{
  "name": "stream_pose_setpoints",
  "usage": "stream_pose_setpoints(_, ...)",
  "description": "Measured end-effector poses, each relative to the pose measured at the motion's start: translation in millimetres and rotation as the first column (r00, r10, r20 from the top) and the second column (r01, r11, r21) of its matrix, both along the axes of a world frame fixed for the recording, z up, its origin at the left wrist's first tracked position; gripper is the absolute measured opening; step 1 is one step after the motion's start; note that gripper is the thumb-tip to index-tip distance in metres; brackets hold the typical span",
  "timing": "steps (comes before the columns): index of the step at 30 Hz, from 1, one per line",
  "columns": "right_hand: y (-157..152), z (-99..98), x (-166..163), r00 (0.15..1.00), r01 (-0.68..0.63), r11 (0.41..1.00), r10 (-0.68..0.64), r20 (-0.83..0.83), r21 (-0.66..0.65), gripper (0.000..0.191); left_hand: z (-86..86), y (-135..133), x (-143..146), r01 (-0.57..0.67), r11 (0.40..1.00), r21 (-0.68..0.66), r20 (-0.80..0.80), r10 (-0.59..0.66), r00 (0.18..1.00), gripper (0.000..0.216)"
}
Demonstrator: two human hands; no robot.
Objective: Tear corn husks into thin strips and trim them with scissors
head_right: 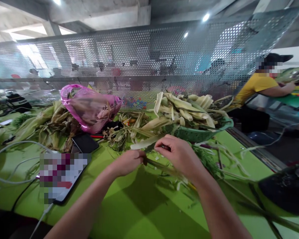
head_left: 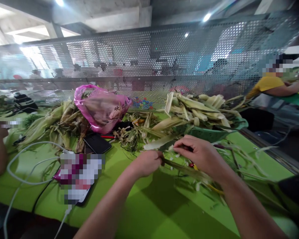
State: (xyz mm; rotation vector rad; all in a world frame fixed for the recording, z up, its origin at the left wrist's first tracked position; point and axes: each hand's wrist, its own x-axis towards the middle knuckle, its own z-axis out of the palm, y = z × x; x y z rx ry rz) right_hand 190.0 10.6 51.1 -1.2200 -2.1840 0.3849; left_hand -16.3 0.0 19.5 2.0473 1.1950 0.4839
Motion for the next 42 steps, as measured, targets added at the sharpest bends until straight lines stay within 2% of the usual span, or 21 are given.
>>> stream_pose_setpoints(2, 4, 1.5, 7, 0.997, -0.044, 0.992, 0.037, -0.064, -0.119, 0.018, 4.1, -3, -2, 0.170, 0.981, -0.095, 0.142, -0.155, 0.978, 0.024)
stream_pose_setpoints(4, 9, 0.8, 12, 0.985, -0.098, 0.962, 0.058, -0.162, -0.256, 0.023, 5.2, -5, -6, 0.288, 0.929, -0.231, 0.381, -0.186, 0.906, 0.018)
stream_pose_setpoints(5, 11, -0.6, 13, 0.974, -0.120, 0.943, 0.053, -0.219, -0.310, 0.026, 4.7, -5, -7, 0.322, 0.898, -0.300, 0.505, -0.137, 0.852, 0.016)
stream_pose_setpoints(7, 14, -5.4, 10, 0.947, -0.142, 0.911, 0.010, -0.322, -0.388, 0.033, 2.0, -5, -10, 0.341, 0.852, -0.398, 0.697, 0.039, 0.716, 0.016)
stream_pose_setpoints(9, 14, -11.9, 2, 0.936, -0.133, 0.923, -0.003, -0.353, -0.361, 0.033, -2.3, -1, -10, 0.297, 0.849, -0.438, 0.785, 0.200, 0.586, 0.021)
stream_pose_setpoints(11, 12, -18.4, -9, 0.949, -0.099, 0.954, 0.005, -0.314, -0.284, 0.029, -7.4, 5, -8, 0.194, 0.869, -0.456, 0.798, 0.302, 0.522, 0.021)
stream_pose_setpoints(12, 9, -20.9, -15, 0.963, -0.084, 0.966, 0.016, -0.270, -0.244, 0.026, -10.3, 8, -6, 0.119, 0.879, -0.462, 0.776, 0.336, 0.534, 0.020)
stream_pose_setpoints(14, 4, -24.2, -24, 0.985, -0.064, 0.987, 0.039, -0.170, -0.145, 0.022, -16.5, 15, -2, -0.089, 0.893, -0.441, 0.685, 0.399, 0.609, 0.017)
stream_pose_setpoints(16, -2, -25.4, -32, 0.995, -0.078, 0.996, 0.076, -0.071, -0.031, 0.018, -22.6, 19, 1, -0.276, 0.888, -0.368, 0.562, 0.449, 0.695, 0.014)
stream_pose_setpoints(19, -8, -25.6, -41, 0.990, -0.131, 0.985, 0.124, 0.069, 0.109, 0.017, -29.0, 17, 2, -0.436, 0.900, -0.019, 0.383, 0.409, 0.828, 0.017)
stream_pose_setpoints(22, -11, -24.9, -45, 0.972, -0.176, 0.964, 0.138, 0.191, 0.197, 0.020, -28.8, 8, 1, -0.368, 0.884, 0.287, 0.136, 0.343, 0.929, 0.018)
stream_pose_setpoints(25, -10, -20.7, -38, 0.965, -0.202, 0.958, 0.159, 0.210, 0.203, 0.020, -22.4, 1, -2, -0.209, 0.899, 0.384, -0.053, 0.248, 0.967, 0.022)
stream_pose_setpoints(28, -5, -12.6, -23, 0.985, -0.160, 0.985, 0.156, 0.080, 0.058, 0.019, -13.8, 1, -5, -0.025, 0.958, 0.286, -0.039, 0.038, 0.999, 0.022)
stream_pose_setpoints(30, 1, -8.0, -13, 0.990, -0.129, 0.990, 0.126, -0.057, -0.064, 0.019, -9.1, 3, -7, 0.095, 0.986, 0.140, 0.131, -0.113, 0.985, 0.020)
stream_pose_setpoints(32, 6, -6.7, -7, 0.977, -0.124, 0.977, 0.091, -0.193, -0.170, 0.023, -6.1, 4, -9, 0.178, 0.984, -0.005, 0.358, -0.164, 0.919, 0.021)
stream_pose_setpoints(33, 8, -7.5, -6, 0.967, -0.125, 0.971, 0.073, -0.246, -0.204, 0.027, -5.2, 4, -9, 0.197, 0.978, -0.071, 0.472, -0.141, 0.871, 0.023)
stream_pose_setpoints(35, 11, -11.7, -9, 0.948, -0.128, 0.966, 0.052, -0.314, -0.227, 0.032, -4.0, 4, -10, 0.196, 0.960, -0.202, 0.664, -0.013, 0.748, 0.029)
stream_pose_setpoints(38, 10, -20.2, -20, 0.935, -0.100, 0.976, 0.025, -0.353, -0.194, 0.032, -3.1, 2, -8, 0.179, 0.906, -0.385, 0.794, 0.226, 0.564, 0.029)
stream_pose_setpoints(40, 6, -24.6, -28, 0.945, -0.076, 0.986, 0.023, -0.327, -0.151, 0.030, -2.8, 3, -5, 0.140, 0.880, -0.453, 0.785, 0.320, 0.531, 0.023)
stream_pose_setpoints(42, 1, -27.3, -34, 0.969, -0.060, 0.995, 0.040, -0.243, -0.074, 0.028, -3.7, 5, -2, 0.033, 0.883, -0.468, 0.735, 0.368, 0.569, 0.016)
